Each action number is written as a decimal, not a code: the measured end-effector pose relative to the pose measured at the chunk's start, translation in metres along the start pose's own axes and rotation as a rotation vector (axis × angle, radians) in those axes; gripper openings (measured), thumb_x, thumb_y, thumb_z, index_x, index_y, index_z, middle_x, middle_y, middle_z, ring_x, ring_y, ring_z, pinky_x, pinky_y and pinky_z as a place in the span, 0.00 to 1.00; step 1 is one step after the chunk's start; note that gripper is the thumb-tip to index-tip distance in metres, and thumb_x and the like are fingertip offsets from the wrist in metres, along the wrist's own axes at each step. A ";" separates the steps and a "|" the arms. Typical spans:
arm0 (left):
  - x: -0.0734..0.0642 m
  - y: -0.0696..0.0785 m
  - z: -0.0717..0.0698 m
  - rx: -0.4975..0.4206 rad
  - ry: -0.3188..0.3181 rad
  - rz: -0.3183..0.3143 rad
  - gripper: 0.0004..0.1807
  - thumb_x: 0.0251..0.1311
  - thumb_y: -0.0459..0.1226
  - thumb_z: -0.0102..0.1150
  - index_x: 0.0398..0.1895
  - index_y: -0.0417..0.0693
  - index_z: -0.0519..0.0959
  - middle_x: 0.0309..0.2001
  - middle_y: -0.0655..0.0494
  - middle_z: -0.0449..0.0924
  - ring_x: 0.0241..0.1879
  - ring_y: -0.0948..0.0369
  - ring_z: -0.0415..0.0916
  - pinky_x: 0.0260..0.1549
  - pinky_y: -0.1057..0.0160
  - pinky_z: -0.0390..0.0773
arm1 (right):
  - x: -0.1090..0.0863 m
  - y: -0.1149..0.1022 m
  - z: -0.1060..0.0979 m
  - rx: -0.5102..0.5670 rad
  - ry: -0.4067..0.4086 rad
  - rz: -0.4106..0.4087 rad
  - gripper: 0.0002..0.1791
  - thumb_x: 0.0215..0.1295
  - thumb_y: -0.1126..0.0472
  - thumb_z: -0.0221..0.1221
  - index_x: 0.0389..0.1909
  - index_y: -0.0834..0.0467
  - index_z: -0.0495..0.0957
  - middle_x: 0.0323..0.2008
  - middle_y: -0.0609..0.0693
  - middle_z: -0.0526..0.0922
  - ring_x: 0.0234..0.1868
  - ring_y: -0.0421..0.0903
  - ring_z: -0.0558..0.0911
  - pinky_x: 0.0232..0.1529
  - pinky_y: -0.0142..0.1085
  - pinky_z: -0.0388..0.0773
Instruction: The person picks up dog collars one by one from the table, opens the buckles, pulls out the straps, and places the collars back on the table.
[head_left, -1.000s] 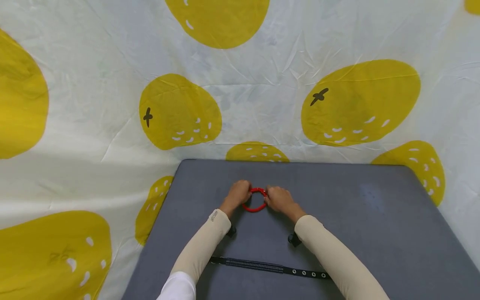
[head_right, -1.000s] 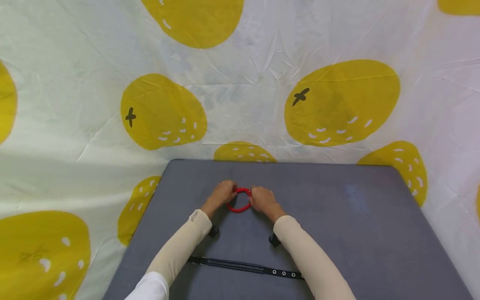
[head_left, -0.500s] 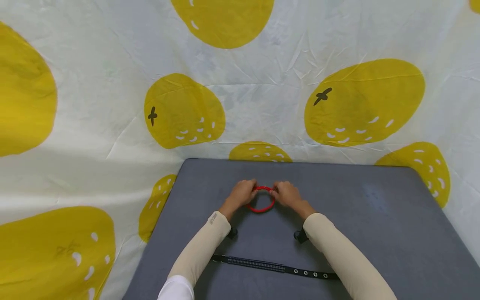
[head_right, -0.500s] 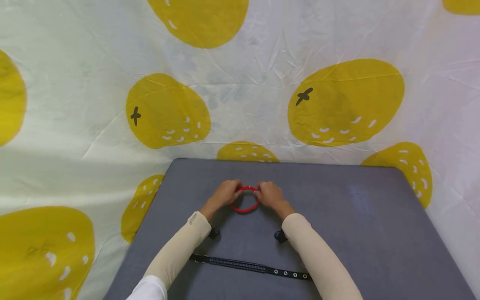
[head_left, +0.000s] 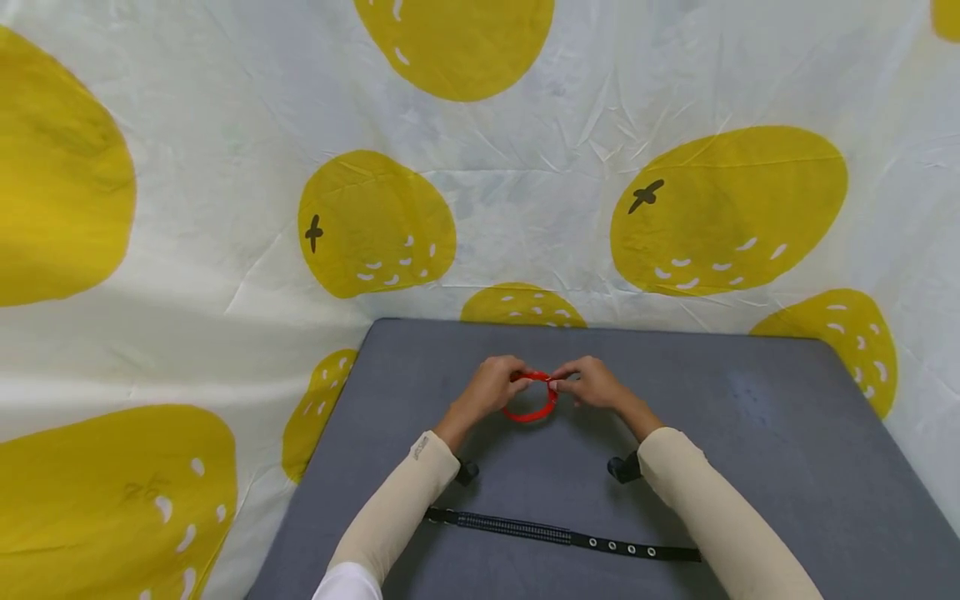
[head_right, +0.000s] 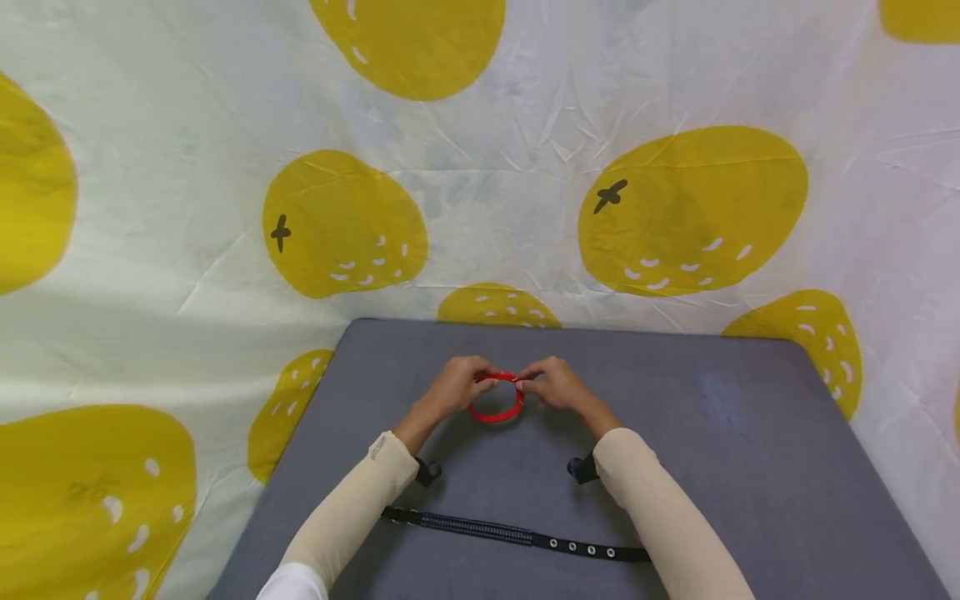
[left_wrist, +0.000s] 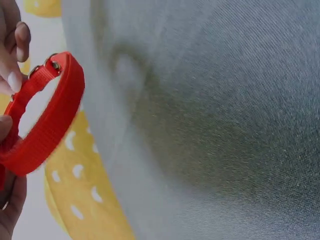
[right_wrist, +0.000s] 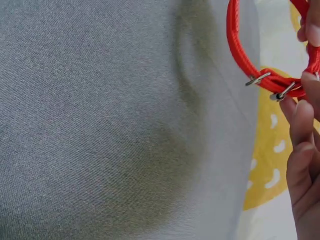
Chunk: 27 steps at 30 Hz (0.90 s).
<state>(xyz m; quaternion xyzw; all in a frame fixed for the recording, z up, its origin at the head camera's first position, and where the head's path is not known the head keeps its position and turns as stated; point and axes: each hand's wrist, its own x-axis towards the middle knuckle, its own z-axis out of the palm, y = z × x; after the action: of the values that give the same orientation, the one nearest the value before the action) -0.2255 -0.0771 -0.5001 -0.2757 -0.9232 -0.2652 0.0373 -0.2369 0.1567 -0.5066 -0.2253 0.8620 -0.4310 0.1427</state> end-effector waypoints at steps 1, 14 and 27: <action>-0.001 0.002 -0.002 -0.011 0.009 0.003 0.08 0.62 0.39 0.68 0.42 0.48 0.88 0.39 0.56 0.87 0.33 0.65 0.80 0.33 0.73 0.78 | -0.001 -0.001 -0.001 0.020 -0.005 -0.003 0.11 0.69 0.62 0.63 0.48 0.63 0.86 0.44 0.62 0.87 0.19 0.54 0.82 0.22 0.37 0.79; -0.020 0.020 -0.023 -0.246 0.160 0.108 0.09 0.59 0.34 0.70 0.43 0.46 0.88 0.40 0.55 0.87 0.35 0.65 0.82 0.36 0.73 0.81 | -0.022 -0.025 -0.019 0.127 -0.017 -0.071 0.14 0.66 0.56 0.67 0.47 0.60 0.86 0.39 0.57 0.88 0.14 0.40 0.72 0.21 0.35 0.75; -0.045 0.045 -0.039 -0.296 0.080 0.181 0.12 0.61 0.41 0.69 0.46 0.48 0.85 0.42 0.57 0.86 0.40 0.68 0.82 0.39 0.74 0.81 | -0.064 -0.069 -0.034 0.008 -0.058 -0.065 0.09 0.65 0.59 0.67 0.43 0.57 0.85 0.37 0.53 0.84 0.10 0.39 0.67 0.16 0.33 0.71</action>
<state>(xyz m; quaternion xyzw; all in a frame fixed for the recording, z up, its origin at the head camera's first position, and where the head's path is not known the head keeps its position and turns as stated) -0.1670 -0.0870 -0.4557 -0.3495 -0.8433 -0.4044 0.0567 -0.1785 0.1766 -0.4279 -0.2652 0.8479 -0.4322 0.1546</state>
